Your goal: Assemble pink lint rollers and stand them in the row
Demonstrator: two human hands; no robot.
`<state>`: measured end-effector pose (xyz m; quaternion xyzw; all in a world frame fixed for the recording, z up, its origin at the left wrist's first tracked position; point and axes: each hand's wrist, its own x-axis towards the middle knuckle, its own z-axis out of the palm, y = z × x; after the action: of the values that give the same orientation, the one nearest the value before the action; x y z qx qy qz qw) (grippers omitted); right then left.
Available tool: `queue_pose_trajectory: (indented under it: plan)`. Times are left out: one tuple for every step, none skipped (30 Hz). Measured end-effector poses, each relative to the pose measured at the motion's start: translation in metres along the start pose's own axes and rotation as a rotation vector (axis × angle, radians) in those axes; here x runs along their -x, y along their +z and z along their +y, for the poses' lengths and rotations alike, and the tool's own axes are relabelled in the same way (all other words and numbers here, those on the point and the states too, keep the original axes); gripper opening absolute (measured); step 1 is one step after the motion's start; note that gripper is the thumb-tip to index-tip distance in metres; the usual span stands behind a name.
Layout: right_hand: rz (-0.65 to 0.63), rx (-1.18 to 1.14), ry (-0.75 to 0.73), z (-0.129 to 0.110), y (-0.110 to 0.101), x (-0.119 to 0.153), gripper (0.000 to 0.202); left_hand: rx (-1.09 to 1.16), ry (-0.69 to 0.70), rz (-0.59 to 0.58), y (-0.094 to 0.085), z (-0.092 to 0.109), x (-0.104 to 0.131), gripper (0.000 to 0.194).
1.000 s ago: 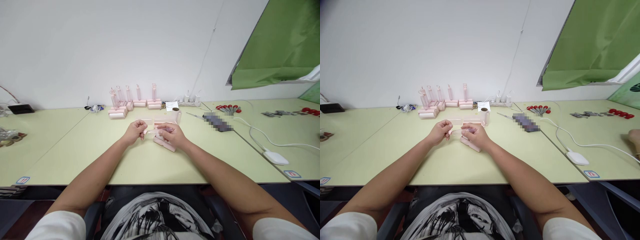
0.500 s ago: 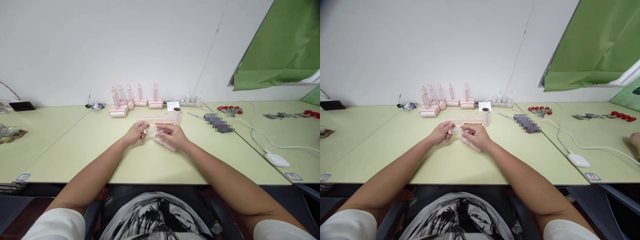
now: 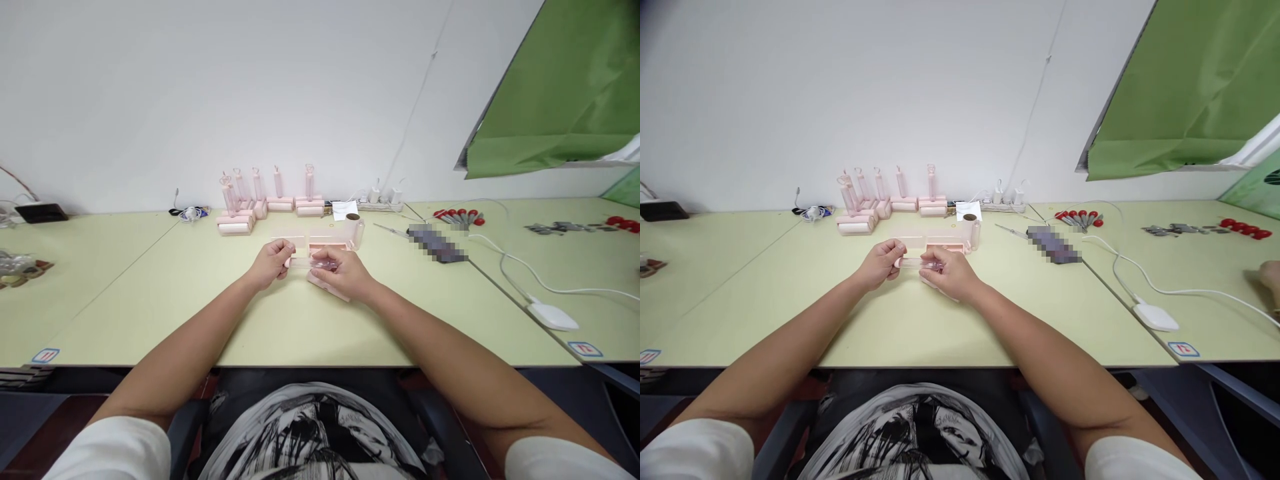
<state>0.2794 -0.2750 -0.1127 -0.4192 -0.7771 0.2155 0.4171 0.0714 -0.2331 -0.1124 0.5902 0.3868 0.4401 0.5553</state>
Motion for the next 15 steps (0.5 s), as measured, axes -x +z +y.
queue_pose_trajectory:
  plan:
    - [-0.018,0.025,-0.006,-0.002,-0.001,0.0,0.023,0.001,-0.007,0.003,0.0,0.0,0.0,0.043]
    - [-0.046,0.057,-0.011,-0.004,-0.002,0.0,0.021,0.003,-0.013,0.001,0.001,0.001,0.001,0.042]
    - [-0.08,0.098,-0.017,-0.006,-0.002,0.0,0.02,0.001,-0.017,-0.002,0.001,0.002,0.001,0.041]
    - [-0.116,0.148,-0.024,-0.008,-0.003,0.0,0.02,-0.008,-0.017,-0.004,0.001,0.003,0.002,0.04]
    - [-0.152,0.2,-0.032,-0.01,-0.003,0.0,0.021,-0.032,-0.012,-0.006,0.002,0.003,0.002,0.039]
    - [-0.182,0.254,-0.041,-0.013,-0.003,0.001,0.023,-0.072,0.001,-0.003,0.003,0.003,0.003,0.039]
    - [-0.212,0.307,-0.051,-0.014,-0.002,0.002,0.026,-0.126,0.023,0.0,0.004,0.004,0.004,0.038]
    - [-0.24,0.356,-0.059,-0.016,-0.001,0.002,0.029,-0.189,0.052,0.003,0.006,0.003,0.005,0.037]
    - [-0.266,0.397,-0.06,-0.018,0.0,0.003,0.031,-0.251,0.084,0.003,0.008,0.003,0.006,0.036]
    - [-0.289,0.432,-0.056,-0.02,0.002,0.004,0.033,-0.306,0.115,-0.001,0.009,0.003,0.008,0.035]
    - [-0.312,0.462,-0.047,-0.022,0.003,0.005,0.034,-0.349,0.142,-0.008,0.011,0.003,0.009,0.034]
    - [-0.331,0.487,-0.035,-0.024,0.004,0.006,0.035,-0.382,0.164,-0.016,0.013,0.002,0.01,0.033]
    - [-0.349,0.507,-0.02,-0.025,0.005,0.006,0.035,-0.41,0.181,-0.021,0.014,0.002,0.011,0.032]
    - [-0.362,0.522,-0.006,-0.027,0.006,0.007,0.036,-0.438,0.198,-0.016,0.015,0.002,0.011,0.031]
    - [-0.374,0.535,0.006,-0.028,0.006,0.007,0.036,-0.465,0.211,-0.01,0.016,0.002,0.011,0.03]
